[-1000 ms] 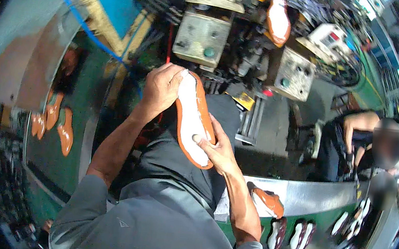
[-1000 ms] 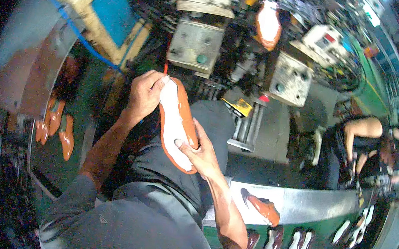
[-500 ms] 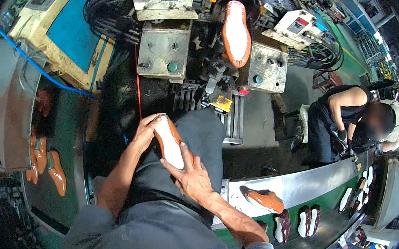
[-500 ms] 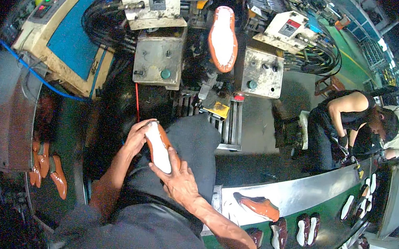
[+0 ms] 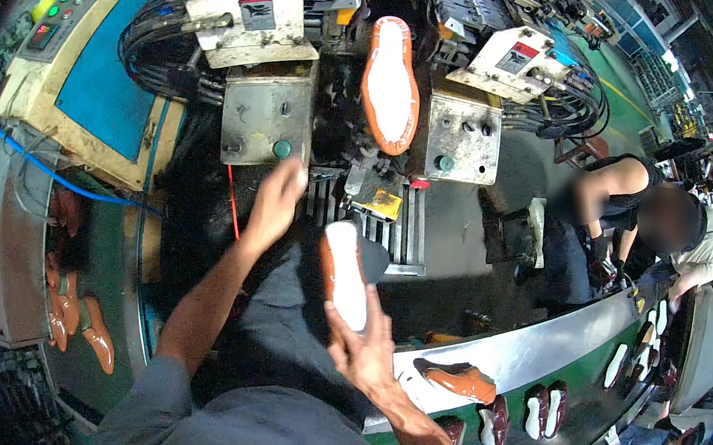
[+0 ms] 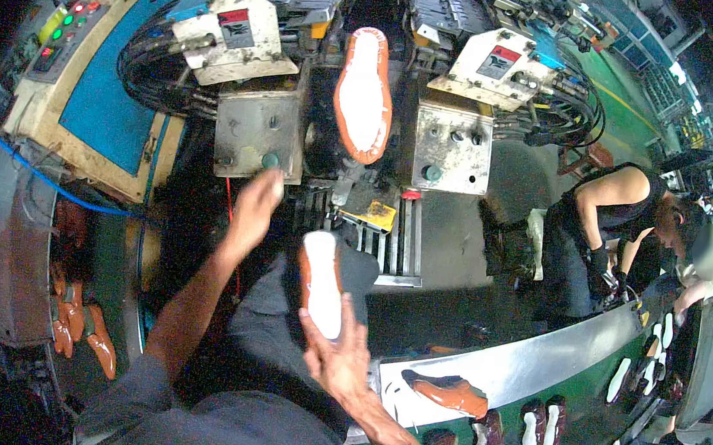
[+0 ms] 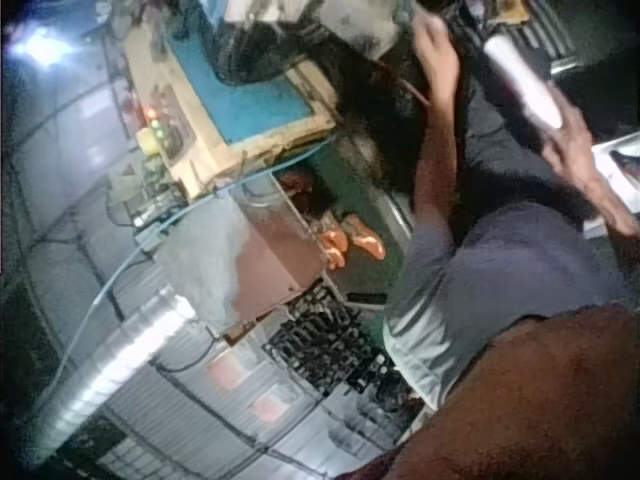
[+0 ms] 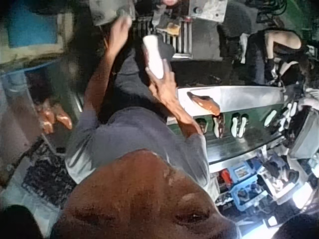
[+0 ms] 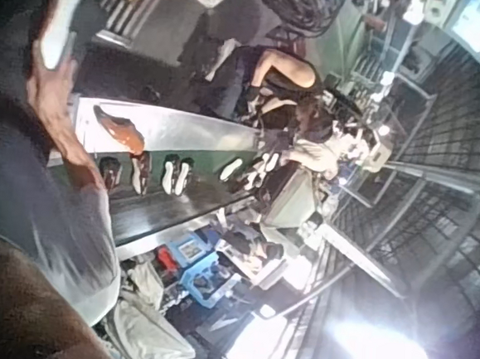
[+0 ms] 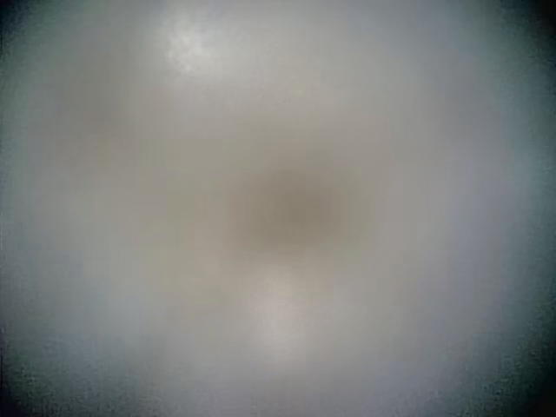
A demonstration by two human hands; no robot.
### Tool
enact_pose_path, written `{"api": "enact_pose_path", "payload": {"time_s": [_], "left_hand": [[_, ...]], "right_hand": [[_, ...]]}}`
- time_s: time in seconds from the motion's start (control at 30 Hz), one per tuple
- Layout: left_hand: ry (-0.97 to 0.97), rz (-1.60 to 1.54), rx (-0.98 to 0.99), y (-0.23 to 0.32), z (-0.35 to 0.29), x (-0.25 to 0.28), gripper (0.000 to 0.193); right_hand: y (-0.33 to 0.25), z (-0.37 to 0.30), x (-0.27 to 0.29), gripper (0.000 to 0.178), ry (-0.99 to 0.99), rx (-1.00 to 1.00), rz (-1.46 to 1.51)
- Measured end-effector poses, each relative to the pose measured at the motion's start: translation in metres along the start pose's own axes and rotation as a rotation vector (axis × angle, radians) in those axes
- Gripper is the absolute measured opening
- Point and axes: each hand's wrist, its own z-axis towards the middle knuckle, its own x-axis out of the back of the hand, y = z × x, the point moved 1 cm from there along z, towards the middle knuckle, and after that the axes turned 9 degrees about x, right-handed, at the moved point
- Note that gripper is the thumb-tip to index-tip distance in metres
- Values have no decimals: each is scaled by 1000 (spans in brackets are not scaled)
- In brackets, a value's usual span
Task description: Using industrial machinery to shape and assemble shoe components during manufacturing.
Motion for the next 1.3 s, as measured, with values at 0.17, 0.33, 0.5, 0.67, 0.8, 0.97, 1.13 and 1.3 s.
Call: {"api": "enact_pose_path", "payload": {"time_s": [0.17, 0.33, 0.5, 0.67, 0.8, 0.97, 1.13, 1.3], "left_hand": [[-333, -816, 275, 118, 171, -46, 86], [-513, -972, 371, 132, 190, -58, 61], [-533, -845, 211, 137, 73, 48, 84], [-656, -1170, 430, 117, -28, 100, 98], [-415, -1238, 673, 145, -70, 117, 104], [-309, -1136, 718, 85, -102, 123, 99], [-332, -1263, 777, 84, -116, 117, 95], [-426, -1202, 816, 2, -108, 113, 99]], "right_hand": [[39, 48, 88, 85, 239, -30, -232], [46, 151, 145, 85, 283, 50, -305], [42, 258, 142, 86, 347, 175, -282], [61, 310, 104, 90, 453, 191, -334], [62, 315, 90, 91, 418, 169, -330], [58, 318, 83, 81, 545, 273, -378], [73, 318, 74, 70, 499, 375, -436], [71, 321, 70, 66, 508, 374, -423]]}}
